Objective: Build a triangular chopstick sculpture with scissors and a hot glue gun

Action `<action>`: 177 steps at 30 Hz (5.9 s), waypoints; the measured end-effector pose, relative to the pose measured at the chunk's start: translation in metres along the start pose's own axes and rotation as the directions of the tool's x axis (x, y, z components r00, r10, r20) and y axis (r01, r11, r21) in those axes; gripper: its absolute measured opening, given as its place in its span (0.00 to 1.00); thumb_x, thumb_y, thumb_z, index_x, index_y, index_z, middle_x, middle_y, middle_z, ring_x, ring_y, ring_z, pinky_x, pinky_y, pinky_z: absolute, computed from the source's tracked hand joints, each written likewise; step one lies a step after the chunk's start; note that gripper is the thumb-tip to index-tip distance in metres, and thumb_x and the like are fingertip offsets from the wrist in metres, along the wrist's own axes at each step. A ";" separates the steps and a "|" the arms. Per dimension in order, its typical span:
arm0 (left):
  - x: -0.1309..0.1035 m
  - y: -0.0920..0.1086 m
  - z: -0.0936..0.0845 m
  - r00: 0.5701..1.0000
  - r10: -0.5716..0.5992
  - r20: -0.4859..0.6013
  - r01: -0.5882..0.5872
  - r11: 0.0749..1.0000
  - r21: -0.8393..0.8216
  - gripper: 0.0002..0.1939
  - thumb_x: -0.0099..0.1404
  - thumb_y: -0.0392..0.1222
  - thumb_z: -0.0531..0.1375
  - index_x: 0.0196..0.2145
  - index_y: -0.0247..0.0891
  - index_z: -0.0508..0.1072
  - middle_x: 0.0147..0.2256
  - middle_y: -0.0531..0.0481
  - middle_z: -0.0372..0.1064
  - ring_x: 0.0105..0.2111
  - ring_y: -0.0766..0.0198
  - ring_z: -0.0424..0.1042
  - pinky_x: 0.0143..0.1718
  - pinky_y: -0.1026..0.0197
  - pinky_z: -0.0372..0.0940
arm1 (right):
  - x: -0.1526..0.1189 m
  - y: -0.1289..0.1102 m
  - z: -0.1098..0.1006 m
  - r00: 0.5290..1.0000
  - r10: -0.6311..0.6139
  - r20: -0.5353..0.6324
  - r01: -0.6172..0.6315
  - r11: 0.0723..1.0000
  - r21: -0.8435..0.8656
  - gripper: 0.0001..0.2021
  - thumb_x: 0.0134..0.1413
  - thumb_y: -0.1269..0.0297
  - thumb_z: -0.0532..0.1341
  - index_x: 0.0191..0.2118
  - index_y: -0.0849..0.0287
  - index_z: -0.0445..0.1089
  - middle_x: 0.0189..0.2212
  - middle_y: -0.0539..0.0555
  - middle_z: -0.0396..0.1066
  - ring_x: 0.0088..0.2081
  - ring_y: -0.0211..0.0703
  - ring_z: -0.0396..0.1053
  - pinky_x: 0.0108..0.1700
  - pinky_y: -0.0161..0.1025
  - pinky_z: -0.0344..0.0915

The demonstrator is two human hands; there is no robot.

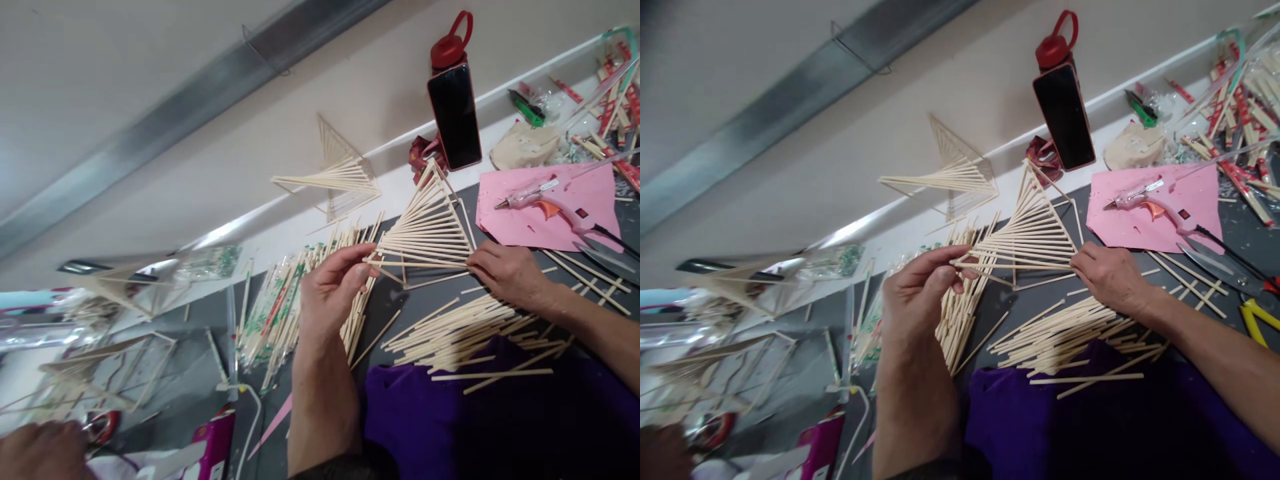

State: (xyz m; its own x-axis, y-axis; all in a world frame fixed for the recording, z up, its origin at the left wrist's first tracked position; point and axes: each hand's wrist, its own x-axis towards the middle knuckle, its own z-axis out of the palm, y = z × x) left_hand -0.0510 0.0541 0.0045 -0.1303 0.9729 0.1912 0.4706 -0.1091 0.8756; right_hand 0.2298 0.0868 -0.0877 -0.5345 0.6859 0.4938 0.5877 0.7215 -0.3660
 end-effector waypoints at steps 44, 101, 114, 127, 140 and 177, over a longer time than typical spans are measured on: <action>0.003 0.001 0.010 0.997 0.032 -0.073 -0.037 0.997 -0.072 0.08 0.60 0.41 0.67 0.38 0.38 0.82 0.24 0.52 0.76 0.22 0.70 0.73 0.19 0.71 0.64 | 0.013 0.008 -0.021 0.835 0.344 0.429 -0.364 0.930 -0.038 0.09 0.58 0.67 0.58 0.37 0.59 0.76 0.36 0.55 0.75 0.35 0.42 0.70 0.35 0.37 0.58; 0.000 -0.007 0.002 0.998 -0.056 -0.042 0.053 0.996 -0.072 0.13 0.57 0.43 0.67 0.41 0.40 0.81 0.31 0.47 0.79 0.25 0.65 0.76 0.20 0.67 0.66 | -0.002 0.006 -0.008 0.939 0.152 0.307 -0.166 0.986 0.019 0.11 0.64 0.66 0.54 0.37 0.57 0.75 0.35 0.55 0.74 0.34 0.40 0.70 0.33 0.35 0.57; 0.001 -0.008 0.002 0.995 -0.082 -0.048 0.079 0.995 -0.054 0.13 0.56 0.43 0.67 0.40 0.38 0.81 0.31 0.47 0.79 0.24 0.64 0.76 0.20 0.67 0.65 | 0.000 0.004 -0.007 0.928 0.205 0.311 -0.224 0.974 0.025 0.09 0.63 0.68 0.55 0.39 0.58 0.74 0.36 0.54 0.76 0.36 0.42 0.71 0.34 0.36 0.57; 0.006 -0.008 0.008 0.995 -0.025 -0.095 0.017 0.996 -0.085 0.11 0.55 0.40 0.68 0.37 0.38 0.82 0.29 0.48 0.78 0.22 0.68 0.73 0.19 0.68 0.63 | 0.012 0.001 -0.015 0.860 0.356 0.365 -0.414 0.906 0.090 0.09 0.53 0.74 0.56 0.36 0.59 0.73 0.33 0.53 0.75 0.32 0.39 0.69 0.35 0.34 0.58; 0.006 -0.003 0.012 0.992 -0.040 -0.123 0.025 0.992 -0.121 0.10 0.54 0.41 0.69 0.36 0.39 0.82 0.28 0.49 0.78 0.21 0.68 0.73 0.18 0.69 0.62 | 0.005 0.012 -0.015 0.926 0.205 0.315 -0.264 0.952 0.154 0.07 0.53 0.73 0.58 0.37 0.64 0.73 0.36 0.57 0.71 0.33 0.40 0.67 0.37 0.35 0.61; 0.003 -0.014 0.003 0.996 -0.078 -0.052 0.072 0.991 -0.116 0.14 0.55 0.43 0.68 0.40 0.38 0.82 0.30 0.47 0.79 0.22 0.66 0.74 0.19 0.68 0.63 | -0.007 0.009 -0.005 0.951 0.139 0.275 -0.162 0.985 0.062 0.11 0.65 0.66 0.54 0.38 0.57 0.74 0.34 0.54 0.74 0.35 0.41 0.71 0.35 0.35 0.59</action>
State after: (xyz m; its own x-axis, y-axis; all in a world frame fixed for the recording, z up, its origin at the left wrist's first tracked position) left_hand -0.0554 0.0586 -0.0081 -0.2120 0.9665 0.1449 0.3552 -0.0619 0.9327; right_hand 0.2413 0.0880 -0.0901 -0.5940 0.7787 0.2022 0.6275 0.6057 -0.4893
